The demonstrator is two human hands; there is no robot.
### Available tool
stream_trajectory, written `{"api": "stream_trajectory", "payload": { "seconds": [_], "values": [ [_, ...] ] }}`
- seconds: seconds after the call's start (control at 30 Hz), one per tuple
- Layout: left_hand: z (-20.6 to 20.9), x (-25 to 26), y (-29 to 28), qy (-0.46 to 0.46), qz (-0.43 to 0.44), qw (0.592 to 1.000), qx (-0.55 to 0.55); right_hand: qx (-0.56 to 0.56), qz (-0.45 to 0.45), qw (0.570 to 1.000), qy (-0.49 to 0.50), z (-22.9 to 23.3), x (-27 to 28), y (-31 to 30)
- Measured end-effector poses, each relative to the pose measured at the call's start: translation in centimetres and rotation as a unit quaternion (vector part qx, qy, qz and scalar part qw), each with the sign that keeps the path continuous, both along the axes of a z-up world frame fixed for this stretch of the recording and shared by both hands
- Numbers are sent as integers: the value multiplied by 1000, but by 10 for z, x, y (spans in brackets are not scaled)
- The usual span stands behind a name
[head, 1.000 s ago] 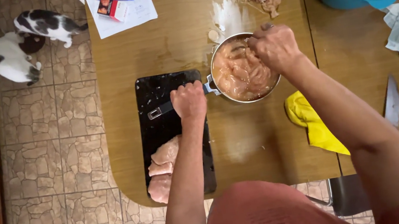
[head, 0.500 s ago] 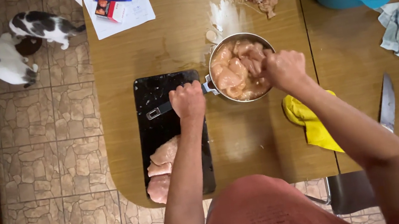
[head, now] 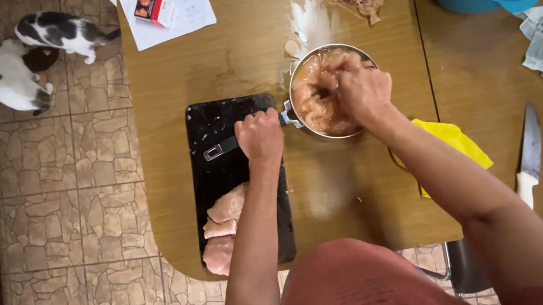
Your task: A person slices chicken breasts on a cutting board, wipes the table with a yellow cloth, and moves a large wooden tray onto the table.
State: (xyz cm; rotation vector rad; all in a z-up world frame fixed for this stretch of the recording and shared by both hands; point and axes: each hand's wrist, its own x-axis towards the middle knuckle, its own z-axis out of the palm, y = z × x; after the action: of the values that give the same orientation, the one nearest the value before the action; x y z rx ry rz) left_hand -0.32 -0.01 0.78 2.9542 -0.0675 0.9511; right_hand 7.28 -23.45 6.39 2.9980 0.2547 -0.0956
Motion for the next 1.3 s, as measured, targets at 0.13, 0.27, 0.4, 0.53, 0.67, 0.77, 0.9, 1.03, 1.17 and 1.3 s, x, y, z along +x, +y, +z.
{"api": "stream_trajectory", "payload": {
  "seconds": [0.13, 0.27, 0.4, 0.53, 0.67, 0.77, 0.9, 1.03, 1.17, 1.3],
  "values": [
    [-3, 1, 0, -2, 9, 1000, 7, -8, -43, 998, 49, 37, -4, 6],
    [-9, 2, -1, 10, 7, 1000, -9, -48, -52, 995, 76, 94, -11, 10],
    [-4, 1, -1, 28, 6, 1000, -10, -84, -42, 996, 5, 92, -1, -5],
    [5, 0, -2, 50, 1, 999, -18, 17, 6, 999, -43, 102, -4, 25],
    [7, -1, -1, 81, 1, 996, -22, 21, -80, 994, 77, 60, 3, 46],
    [2, 0, -1, 25, 4, 1000, -10, 53, -67, 983, 160, 124, -27, 51],
    [-8, 1, -1, 9, 9, 1000, -6, -52, -91, 985, 139, 62, -7, -1],
    [-5, -1, -1, 25, 7, 1000, -10, -81, -59, 992, 81, 129, -22, -1],
    [1, 0, 0, 16, 3, 1000, -7, -50, 39, 997, -34, 112, -47, 11],
    [0, 1, 0, 9, 7, 1000, 1, -22, 62, 997, -41, 62, -45, 24]
  ]
}}
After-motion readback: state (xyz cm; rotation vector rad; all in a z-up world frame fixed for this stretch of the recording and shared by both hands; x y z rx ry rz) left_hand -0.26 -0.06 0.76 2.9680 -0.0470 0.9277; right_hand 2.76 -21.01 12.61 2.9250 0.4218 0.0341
